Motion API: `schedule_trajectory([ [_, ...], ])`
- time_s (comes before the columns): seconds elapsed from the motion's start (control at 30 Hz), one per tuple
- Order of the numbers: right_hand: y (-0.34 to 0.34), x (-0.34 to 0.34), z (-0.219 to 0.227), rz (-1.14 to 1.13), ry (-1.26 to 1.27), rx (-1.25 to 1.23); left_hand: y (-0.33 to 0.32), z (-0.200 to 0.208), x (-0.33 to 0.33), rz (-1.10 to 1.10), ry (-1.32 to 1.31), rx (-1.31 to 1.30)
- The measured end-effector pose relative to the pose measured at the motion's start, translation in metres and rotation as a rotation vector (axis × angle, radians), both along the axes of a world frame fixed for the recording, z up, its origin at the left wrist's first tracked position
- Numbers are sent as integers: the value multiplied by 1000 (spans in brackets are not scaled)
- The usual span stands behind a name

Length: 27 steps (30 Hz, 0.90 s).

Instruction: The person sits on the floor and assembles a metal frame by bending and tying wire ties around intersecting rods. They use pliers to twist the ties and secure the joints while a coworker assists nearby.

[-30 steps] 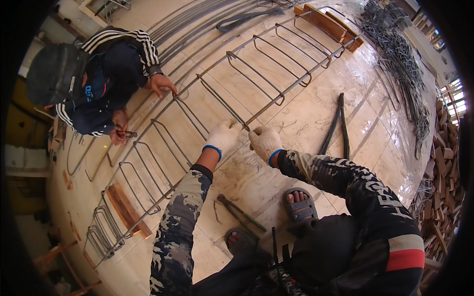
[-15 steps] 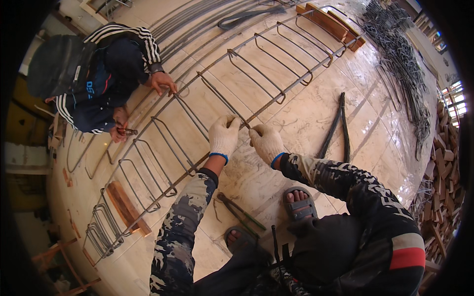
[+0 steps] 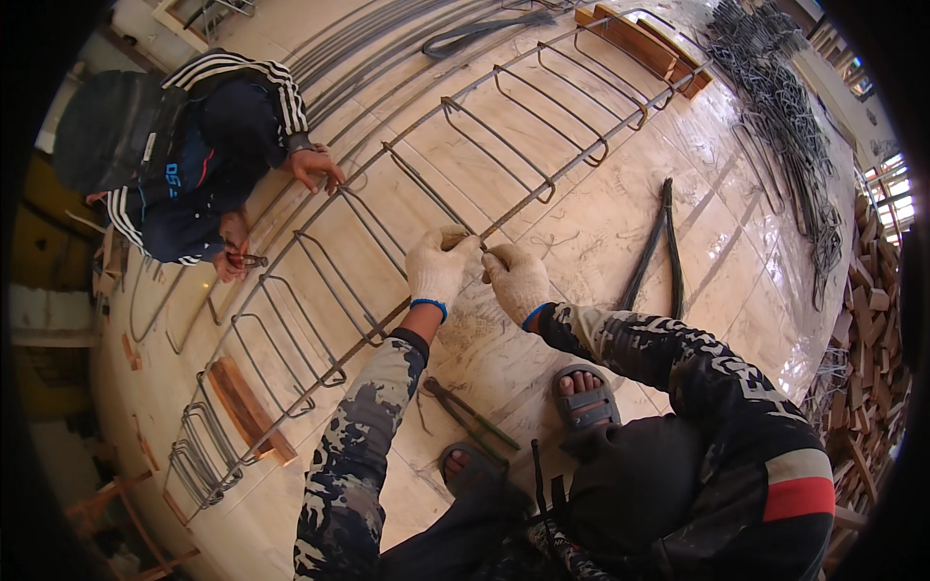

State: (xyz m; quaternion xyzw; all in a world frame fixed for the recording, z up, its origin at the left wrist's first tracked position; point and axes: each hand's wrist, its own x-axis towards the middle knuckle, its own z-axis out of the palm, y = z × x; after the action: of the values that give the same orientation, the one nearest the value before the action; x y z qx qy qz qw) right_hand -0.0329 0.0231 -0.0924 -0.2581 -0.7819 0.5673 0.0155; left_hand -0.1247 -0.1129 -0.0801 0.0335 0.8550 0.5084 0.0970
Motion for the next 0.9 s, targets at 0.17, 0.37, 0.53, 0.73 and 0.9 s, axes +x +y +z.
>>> schedule_trajectory([
  [0.17,4,2,-4,7,2,-19,5,20,-2,-150,-149,-135],
  [0.37,2,2,-10,12,77,-50,3,13,1,-147,-89,-123],
  [0.53,8,4,-18,1,72,-48,16,21,13,-93,10,-259],
  [0.73,6,-2,-12,-10,72,-45,14,-2,17,13,273,-254],
  [0.9,12,13,0,49,-1,91,20,-10,22,76,441,-310],
])
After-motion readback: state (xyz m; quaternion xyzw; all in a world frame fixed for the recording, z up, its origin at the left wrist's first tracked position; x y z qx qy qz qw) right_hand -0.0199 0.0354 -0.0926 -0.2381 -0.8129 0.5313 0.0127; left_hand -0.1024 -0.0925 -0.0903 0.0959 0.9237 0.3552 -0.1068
